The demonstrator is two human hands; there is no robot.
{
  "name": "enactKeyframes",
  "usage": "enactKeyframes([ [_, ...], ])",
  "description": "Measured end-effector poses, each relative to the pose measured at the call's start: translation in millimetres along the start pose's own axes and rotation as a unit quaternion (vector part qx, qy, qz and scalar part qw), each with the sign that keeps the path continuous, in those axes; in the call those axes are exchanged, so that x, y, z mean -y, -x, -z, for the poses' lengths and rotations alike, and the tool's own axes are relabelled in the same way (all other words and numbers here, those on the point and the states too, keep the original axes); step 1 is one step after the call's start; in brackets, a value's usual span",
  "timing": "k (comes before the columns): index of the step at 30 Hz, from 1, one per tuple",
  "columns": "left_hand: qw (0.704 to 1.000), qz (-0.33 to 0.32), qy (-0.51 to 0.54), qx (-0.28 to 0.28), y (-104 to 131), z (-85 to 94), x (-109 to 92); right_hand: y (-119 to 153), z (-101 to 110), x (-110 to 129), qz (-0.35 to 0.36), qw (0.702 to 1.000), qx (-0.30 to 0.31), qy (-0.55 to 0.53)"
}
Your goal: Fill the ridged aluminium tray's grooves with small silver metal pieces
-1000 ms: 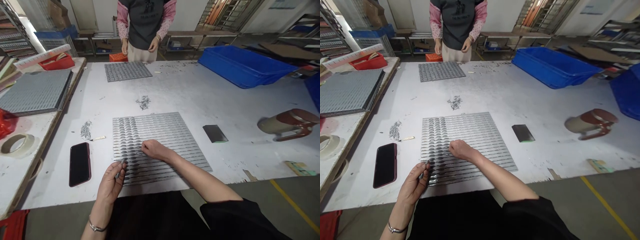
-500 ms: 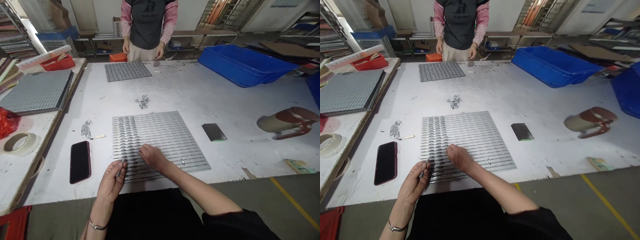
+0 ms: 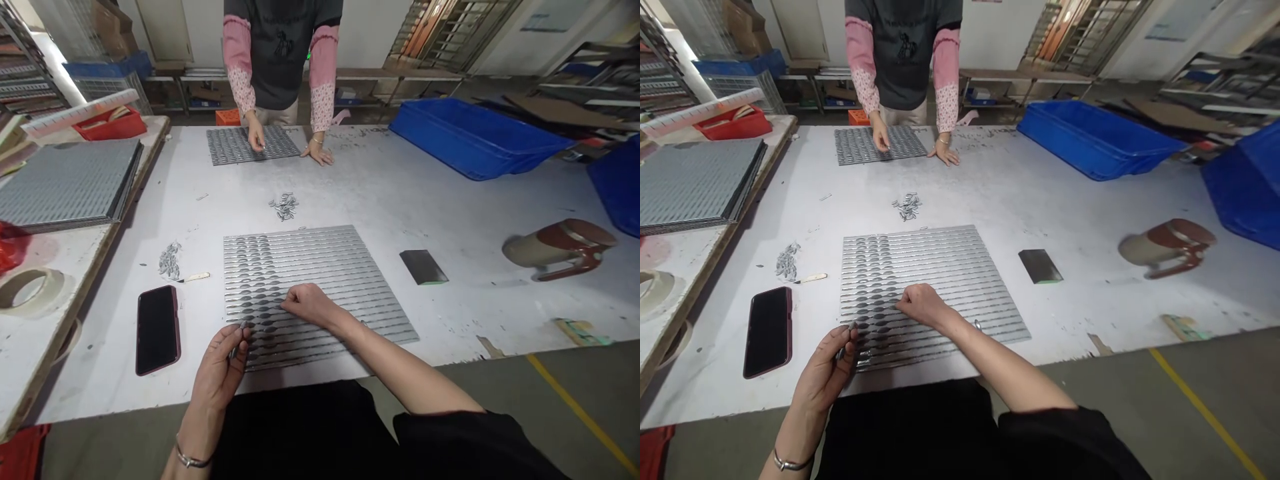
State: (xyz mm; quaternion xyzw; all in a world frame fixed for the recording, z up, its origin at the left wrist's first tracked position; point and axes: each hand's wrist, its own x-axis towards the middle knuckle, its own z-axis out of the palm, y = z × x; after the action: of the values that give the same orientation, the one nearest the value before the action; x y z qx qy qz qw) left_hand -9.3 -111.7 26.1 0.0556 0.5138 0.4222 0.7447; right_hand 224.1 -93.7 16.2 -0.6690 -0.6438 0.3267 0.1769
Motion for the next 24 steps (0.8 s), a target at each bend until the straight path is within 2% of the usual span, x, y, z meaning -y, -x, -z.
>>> enactKeyframes([
  [3, 1.0, 0.003, 0.006, -0.009, 0, 1.2, 0, 3, -6, -7, 0.049, 0.997, -0.051, 0.036],
  [6, 1.0, 0.002, 0.004, -0.014, -1, 0.7, 0, 8, -22, -17, 0.133, 0.983, -0.086, 0.09],
  [9, 1.0, 0.002, -0.005, -0.015, -1, -1.0, 0, 11, -38, -24, 0.189, 0.966, -0.109, 0.139],
  [14, 1.0, -0.001, -0.02, -0.007, -4, -4.7, 1, 3, -55, -26, 0.241, 0.944, -0.169, 0.152],
  [17, 1.0, -0.005, -0.023, 0.001, -3, -9.3, 2, 0, -49, -24, 0.25, 0.943, -0.174, 0.137],
  [20, 1.0, -0.007, -0.026, -0.002, 2, -14.5, 2, 16, -27, -30, 0.214, 0.947, -0.221, 0.088],
  [22, 0.999, -0.012, -0.028, -0.009, 5, -17.5, 3, 37, -6, -40, 0.136, 0.958, -0.241, 0.075],
  [24, 0.999, -0.019, -0.027, -0.015, 8, -20.4, 4, 58, 11, -52, 0.037, 0.972, -0.203, 0.11],
])
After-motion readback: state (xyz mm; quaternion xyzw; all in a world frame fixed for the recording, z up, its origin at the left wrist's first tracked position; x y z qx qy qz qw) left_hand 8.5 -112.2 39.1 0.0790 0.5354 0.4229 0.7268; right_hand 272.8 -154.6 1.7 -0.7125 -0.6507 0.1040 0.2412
